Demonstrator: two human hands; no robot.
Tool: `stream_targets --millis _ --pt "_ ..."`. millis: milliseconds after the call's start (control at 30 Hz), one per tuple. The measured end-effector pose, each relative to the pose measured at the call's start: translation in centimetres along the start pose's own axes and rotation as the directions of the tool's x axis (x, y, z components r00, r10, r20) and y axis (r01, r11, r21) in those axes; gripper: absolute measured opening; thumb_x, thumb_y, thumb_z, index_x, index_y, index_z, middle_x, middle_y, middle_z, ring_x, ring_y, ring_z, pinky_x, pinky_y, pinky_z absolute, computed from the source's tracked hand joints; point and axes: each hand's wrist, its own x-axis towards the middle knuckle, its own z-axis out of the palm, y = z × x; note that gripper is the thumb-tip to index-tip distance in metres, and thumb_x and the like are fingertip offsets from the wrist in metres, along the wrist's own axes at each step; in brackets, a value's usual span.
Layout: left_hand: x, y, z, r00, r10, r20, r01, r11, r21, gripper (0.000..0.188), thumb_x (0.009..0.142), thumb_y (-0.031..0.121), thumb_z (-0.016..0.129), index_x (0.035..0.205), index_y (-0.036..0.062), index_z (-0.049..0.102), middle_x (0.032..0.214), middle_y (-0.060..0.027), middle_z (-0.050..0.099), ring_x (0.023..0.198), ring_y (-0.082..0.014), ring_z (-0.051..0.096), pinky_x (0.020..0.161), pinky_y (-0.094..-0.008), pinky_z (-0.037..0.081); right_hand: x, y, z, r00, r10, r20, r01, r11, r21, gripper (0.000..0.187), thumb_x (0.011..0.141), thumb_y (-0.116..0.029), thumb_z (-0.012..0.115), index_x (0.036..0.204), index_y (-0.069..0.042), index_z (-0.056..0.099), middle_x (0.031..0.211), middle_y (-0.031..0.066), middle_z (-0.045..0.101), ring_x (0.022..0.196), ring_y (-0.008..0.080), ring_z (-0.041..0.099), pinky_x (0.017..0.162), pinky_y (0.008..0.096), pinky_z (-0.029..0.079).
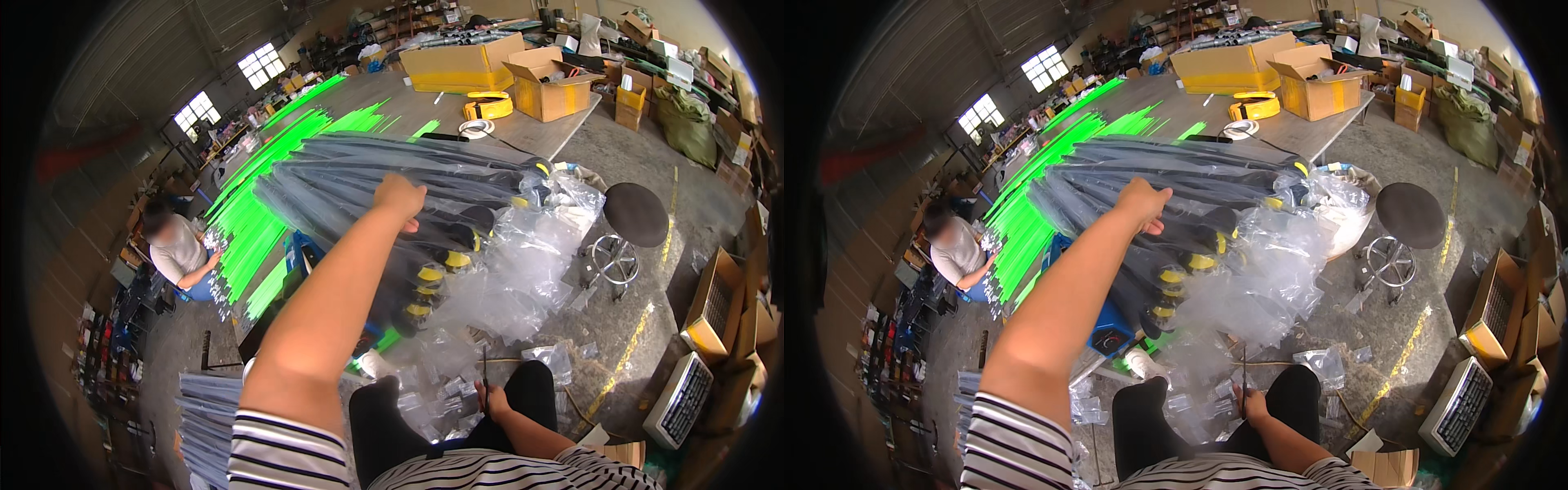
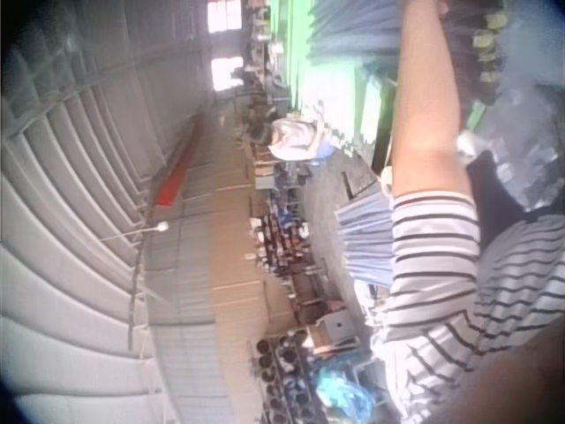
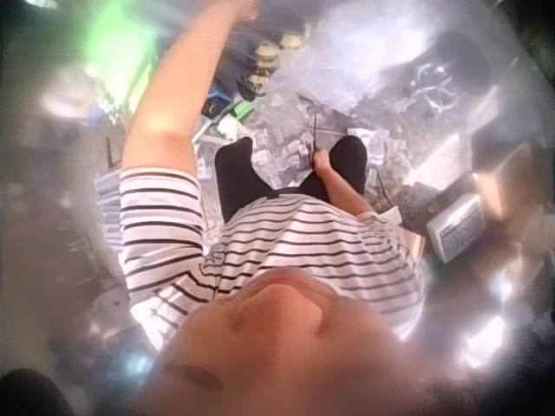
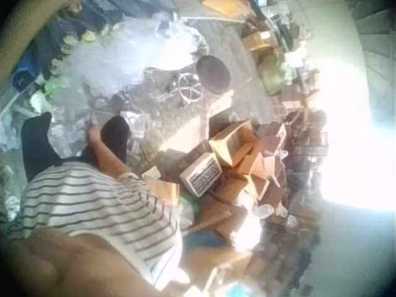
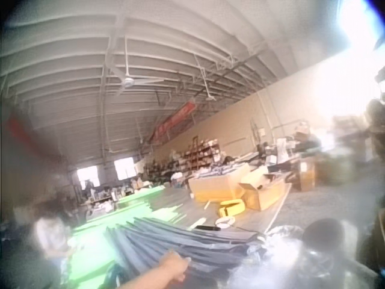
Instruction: The person sits in a workshop and repeatedly cuts the plastic wrapping off bundles of long, thin gray rods using a pair of scissors. The person holds the wrapped bundle in one hand and uses the scissors in the other to slice the plastic, then sets the bundle aside.
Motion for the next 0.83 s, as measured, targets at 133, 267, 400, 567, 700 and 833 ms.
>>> stream_targets --millis 133,267,400,567,700,833 --pt "5.5 -3.5 4.0 0.977 -0.193 -0.095 0.164 0.953 -0.253 0.025 0.074 0.016 0.064 0.08 -0.006 0.054 0.067 -0.0124 0.053 0.043 -0.0203 0.05 0.034 -0.0275 0.041 -1.4 -1.3 -0.9 1.0 -0.023 -0.007 0.023 0.999 0.027 0.048 0.081 -0.047 0.05 0.059 -0.005 0.048 0.046 0.0054 0.045 0.039 0.0157 0.047 0.038 0.0281 0.036" --pt "6.1 -2.5 4.2 0.944 -0.317 -0.091 0.222 0.815 -0.536 0.018 0.071 0.013 0.068 0.075 0.0008 0.055 0.064 -0.0088 0.054 0.044 -0.0164 0.048 0.035 -0.0244 0.039 -0.8 0.0 -2.5 1.0 0.019 -0.017 -0.018 0.998 0.054 0.051 0.078 -0.053 0.052 0.063 -0.003 0.053 0.05 0.0022 0.047 0.044 0.0127 0.045 0.042 0.0271 0.034" --pt "5.9 -3.4 1.0 0.971 -0.201 0.13 0.223 0.56 -0.798 0.016 0.071 0.016 0.07 0.074 0.0064 0.058 0.064 -0.0048 0.056 0.053 -0.015 0.052 0.038 -0.0243 0.042 -1.6 -0.5 -2.4 1.0 -0.003 0.007 0.003 1.0 0.023 0.052 0.078 -0.053 0.052 0.064 -0.002 0.053 0.052 0.0032 0.048 0.046 0.0129 0.046 0.044 0.0268 0.035" --pt "-1.2 1.4 -0.6 0.981 0.155 0.12 0.076 0.266 -0.961 0.015 0.078 0.013 0.062 0.088 0.0054 0.054 0.081 -0.0027 0.056 0.068 -0.0158 0.055 0.079 -0.029 0.046 -2.1 -0.9 -1.8 0.998 -0.064 -0.011 0.063 0.997 -0.033 0.051 0.083 -0.047 0.046 0.056 -0.003 0.05 0.048 0.0057 0.047 0.042 0.0155 0.049 0.043 0.0279 0.038" --pt "-6.4 3.9 -2.2 0.907 0.42 0.033 0.016 0.044 -0.999 0.012 0.081 0.008 0.057 0.09 0.0025 0.052 0.09 -0.0061 0.059 0.073 -0.0153 0.058 0.079 -0.0324 0.048 -1.5 0.7 -1.3 0.987 -0.158 0.018 0.158 0.962 -0.224 0.049 0.084 -0.047 0.046 0.06 -0.004 0.051 0.05 0.004 0.047 0.043 0.014 0.048 0.043 0.0271 0.038" --pt "-10.9 2.9 -5.1 0.777 0.597 -0.2 -0.265 0.021 -0.964 0.019 0.083 0.008 0.052 0.101 -0.0001 0.052 0.106 -0.0084 0.057 0.092 -0.0187 0.058 0.078 -0.0295 0.05 -6.6 -4.1 -0.5 0.961 -0.192 0.201 0.244 0.927 -0.284 0.044 0.083 -0.046 0.047 0.067 -0.006 0.053 0.051 0.003 0.048 0.044 0.0142 0.048 0.043 0.0263 0.038"
